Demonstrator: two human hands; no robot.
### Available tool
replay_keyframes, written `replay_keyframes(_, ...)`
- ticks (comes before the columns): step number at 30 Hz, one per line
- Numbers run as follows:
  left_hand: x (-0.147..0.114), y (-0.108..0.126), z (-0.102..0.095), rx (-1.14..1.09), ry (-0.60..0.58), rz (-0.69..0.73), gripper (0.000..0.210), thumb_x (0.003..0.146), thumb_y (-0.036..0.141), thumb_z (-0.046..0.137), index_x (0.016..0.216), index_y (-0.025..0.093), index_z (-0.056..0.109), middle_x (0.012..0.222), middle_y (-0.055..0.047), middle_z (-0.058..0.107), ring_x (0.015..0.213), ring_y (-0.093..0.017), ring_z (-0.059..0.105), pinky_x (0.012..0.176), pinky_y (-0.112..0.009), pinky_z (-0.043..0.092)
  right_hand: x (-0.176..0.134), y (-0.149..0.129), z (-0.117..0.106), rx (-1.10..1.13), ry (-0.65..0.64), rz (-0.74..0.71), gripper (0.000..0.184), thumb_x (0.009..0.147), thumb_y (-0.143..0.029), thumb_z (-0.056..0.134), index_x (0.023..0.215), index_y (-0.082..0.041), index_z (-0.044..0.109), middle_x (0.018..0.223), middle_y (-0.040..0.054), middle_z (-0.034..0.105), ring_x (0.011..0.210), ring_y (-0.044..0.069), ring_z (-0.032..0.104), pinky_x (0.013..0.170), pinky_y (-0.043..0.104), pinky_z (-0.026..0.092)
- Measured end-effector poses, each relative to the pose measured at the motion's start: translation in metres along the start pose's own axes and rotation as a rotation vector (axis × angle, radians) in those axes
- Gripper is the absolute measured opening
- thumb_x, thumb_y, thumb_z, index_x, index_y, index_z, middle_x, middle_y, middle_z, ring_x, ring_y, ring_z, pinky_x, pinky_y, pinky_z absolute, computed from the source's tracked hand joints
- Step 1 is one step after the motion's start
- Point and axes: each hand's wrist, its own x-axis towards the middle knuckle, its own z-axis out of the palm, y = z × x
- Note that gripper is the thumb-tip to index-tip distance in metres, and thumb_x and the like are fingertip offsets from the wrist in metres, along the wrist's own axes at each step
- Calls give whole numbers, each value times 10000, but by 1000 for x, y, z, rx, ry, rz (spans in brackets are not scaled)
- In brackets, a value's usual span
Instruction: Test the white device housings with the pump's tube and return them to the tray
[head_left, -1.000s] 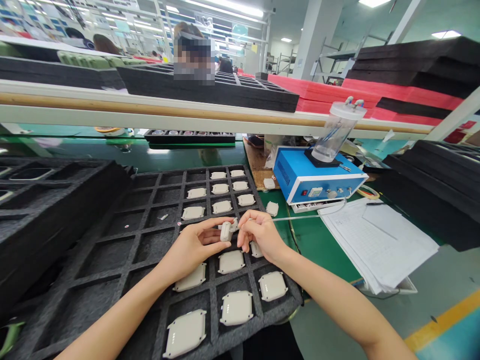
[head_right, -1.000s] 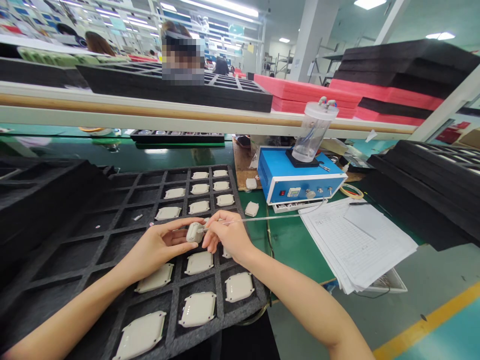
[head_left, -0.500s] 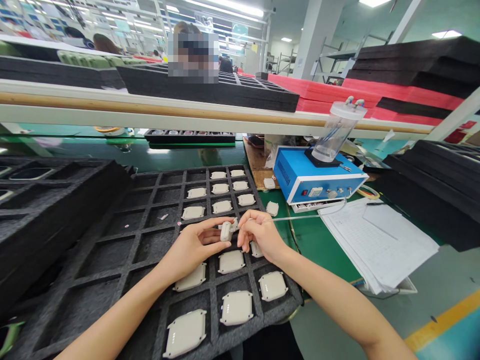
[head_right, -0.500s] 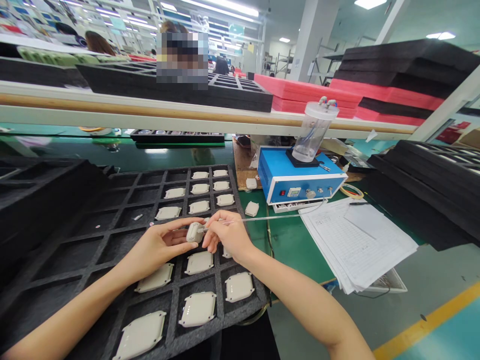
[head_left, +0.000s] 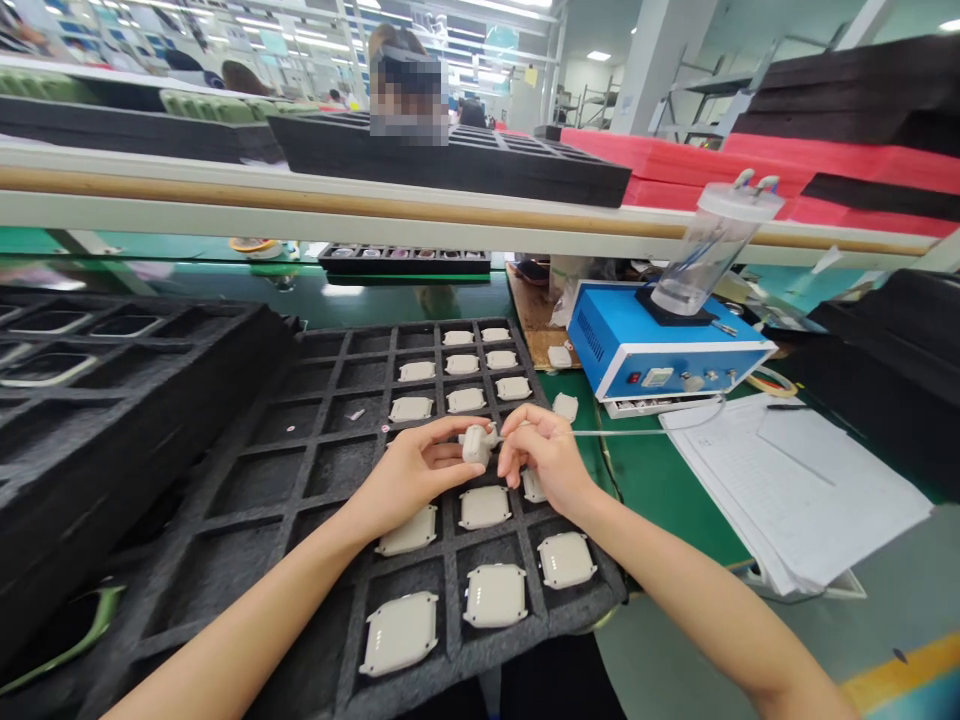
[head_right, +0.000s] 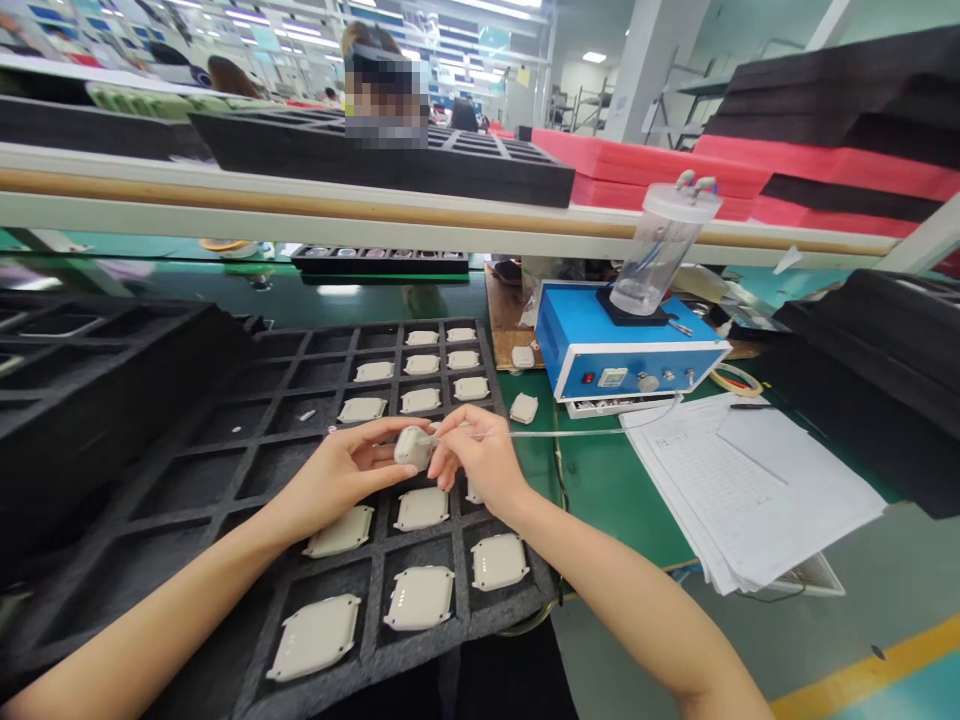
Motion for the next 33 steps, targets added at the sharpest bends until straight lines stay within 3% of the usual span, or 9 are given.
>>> replay_keyframes(5, 0, 1, 1, -19, 26, 4, 456, 671, 250, 675, 1098, 142, 557, 1070, -76, 632, 925, -216, 614, 895, -400, 469, -5, -1, -1, -83, 34, -113, 21, 648, -151, 504, 643, -170, 497, 437, -31, 598, 301, 86, 464, 345, 191, 390)
replay_keyframes(14, -1, 1, 3, -23, -6, 3, 448, 658, 217, 677, 1083, 136, 564, 1040, -71, 640, 929, -217, 614, 903, -400, 468, -6, -2, -1, -175, 12, -91, 43, 674, -146, 498, 645, -178, 505, 446, -31, 594, 320, 97, 480, 356, 209, 396)
replay_keyframes(23, -1, 0, 3, -47, 2, 10, 443, 651, 198, 685, 1074, 130, 574, 1148, -86, 605, 997, -229, 594, 934, -388, 448, -6, -2, 0, -172, 13, -76, 46, 670, -142, 498, 641, -177, 504, 445, -28, 594, 314, 97, 481, 353, 208, 399)
replay_keyframes(33, 0, 0, 2, -3, 11, -30, 484, 637, 228, 700, 1099, 146, 579, 1050, -58, 657, 927, -227, 625, 905, -394, 474, -4, -2, 0, -145, 2, -45, 26, 649, -149, 489, 644, -173, 495, 434, -37, 591, 301, 90, 472, 340, 189, 397)
